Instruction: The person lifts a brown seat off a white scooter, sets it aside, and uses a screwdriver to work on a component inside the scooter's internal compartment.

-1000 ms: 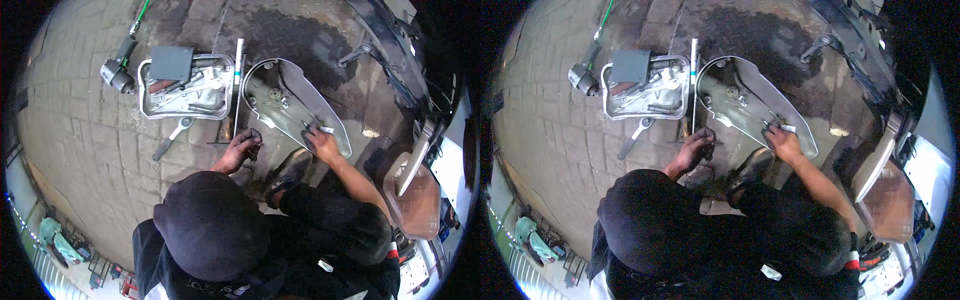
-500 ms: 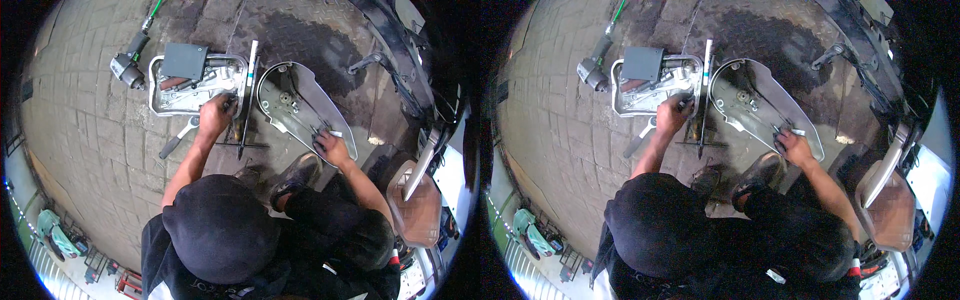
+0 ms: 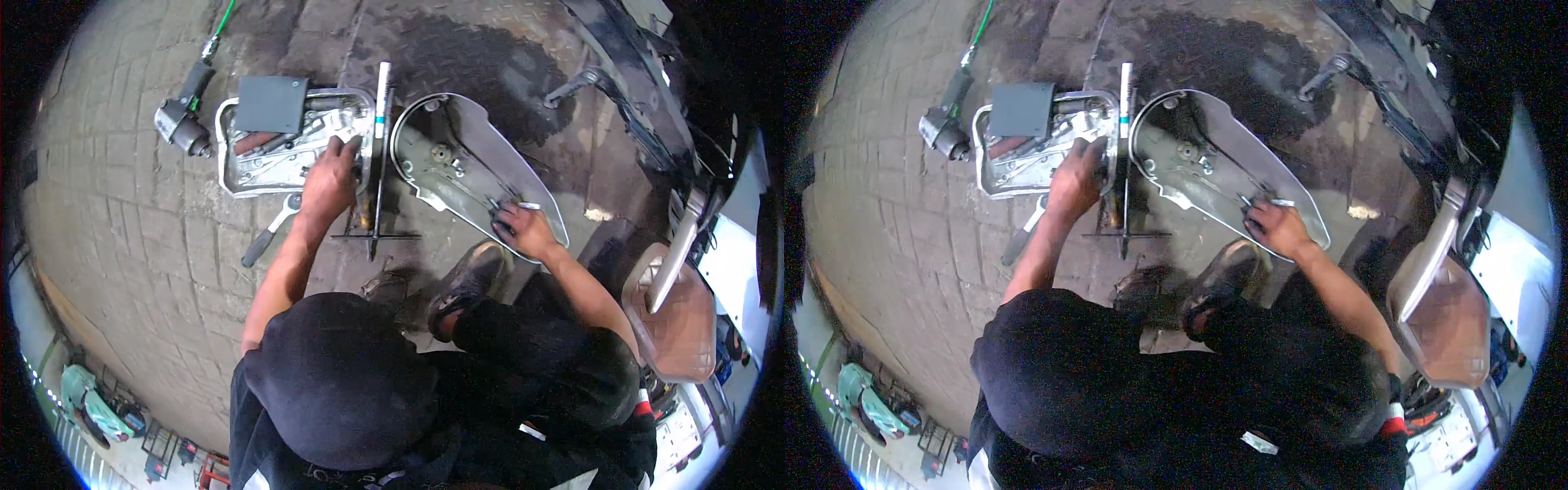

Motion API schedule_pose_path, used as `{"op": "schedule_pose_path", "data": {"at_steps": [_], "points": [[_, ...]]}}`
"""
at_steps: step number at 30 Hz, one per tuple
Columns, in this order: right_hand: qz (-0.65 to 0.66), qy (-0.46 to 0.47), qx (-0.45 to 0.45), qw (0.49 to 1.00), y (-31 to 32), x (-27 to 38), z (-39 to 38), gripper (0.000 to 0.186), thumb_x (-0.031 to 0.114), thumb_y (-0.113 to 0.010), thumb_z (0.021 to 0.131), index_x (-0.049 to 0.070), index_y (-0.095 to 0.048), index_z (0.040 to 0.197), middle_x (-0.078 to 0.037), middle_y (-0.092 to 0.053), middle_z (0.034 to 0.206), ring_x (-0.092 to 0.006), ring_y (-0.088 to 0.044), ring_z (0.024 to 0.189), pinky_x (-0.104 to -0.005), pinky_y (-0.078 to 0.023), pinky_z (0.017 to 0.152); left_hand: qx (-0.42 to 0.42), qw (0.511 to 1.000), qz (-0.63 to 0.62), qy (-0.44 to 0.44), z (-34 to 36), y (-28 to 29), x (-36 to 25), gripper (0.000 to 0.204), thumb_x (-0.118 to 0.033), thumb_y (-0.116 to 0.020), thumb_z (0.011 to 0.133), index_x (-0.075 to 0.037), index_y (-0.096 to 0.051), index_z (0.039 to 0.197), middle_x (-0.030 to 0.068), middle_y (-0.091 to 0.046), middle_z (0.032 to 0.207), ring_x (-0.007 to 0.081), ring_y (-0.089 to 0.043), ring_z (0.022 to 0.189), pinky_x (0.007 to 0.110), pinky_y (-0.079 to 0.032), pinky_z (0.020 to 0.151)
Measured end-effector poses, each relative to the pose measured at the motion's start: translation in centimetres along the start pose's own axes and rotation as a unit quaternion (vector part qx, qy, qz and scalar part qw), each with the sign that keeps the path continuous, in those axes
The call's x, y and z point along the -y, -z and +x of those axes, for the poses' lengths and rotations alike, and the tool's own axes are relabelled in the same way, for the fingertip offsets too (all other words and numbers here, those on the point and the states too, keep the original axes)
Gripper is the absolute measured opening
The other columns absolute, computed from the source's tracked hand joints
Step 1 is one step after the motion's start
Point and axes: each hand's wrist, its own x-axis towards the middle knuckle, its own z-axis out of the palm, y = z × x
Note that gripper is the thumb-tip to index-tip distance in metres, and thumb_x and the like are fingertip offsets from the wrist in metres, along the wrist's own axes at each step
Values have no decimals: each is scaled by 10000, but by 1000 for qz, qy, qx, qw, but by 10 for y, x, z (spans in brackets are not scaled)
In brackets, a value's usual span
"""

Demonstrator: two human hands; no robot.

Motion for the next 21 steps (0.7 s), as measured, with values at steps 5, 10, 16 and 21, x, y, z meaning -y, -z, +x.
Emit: {"op": "schedule_pose_path", "data": {"at_steps": [5,10,16,21], "points": [[-8,-35,48,998,4,-5,-2,261,310,-615,916,96,-667,1055,-93,-656,1099,-296,-647,992,-422,-528,850,14,999,27,-22,1,0,-8,407,7,-634,755,-46,-588,1155,178,-556,1052,422,-622,909,497,-526,755],[-3,-34,10,999,2,-2,-5,301,328,-618,917,100,-670,1107,-101,-666,1145,-301,-642,1034,-444,-498,921,15,999,29,-33,1,1,-6,350,18,-612,747,-14,-613,1095,184,-565,1017,412,-630,904,494,-531,750],[10,-22,12,1000,4,1,-4,321,342,-620,917,97,-670,1119,-123,-670,1143,-310,-642,1048,-437,-502,920,-4,994,-104,-30,-9,8,3,475,-20,-703,722,-15,-625,1191,191,-636,1103,423,-622,953,472,-522,815],[29,-40,32,998,12,0,-11,348,338,-637,899,107,-666,1158,-139,-665,1159,-335,-635,1078,-458,-504,942,-35,998,-46,-34,-15,18,0,551,-86,-752,734,-67,-621,1269,158,-675,1107,377,-619,964,452,-490,863]]}}
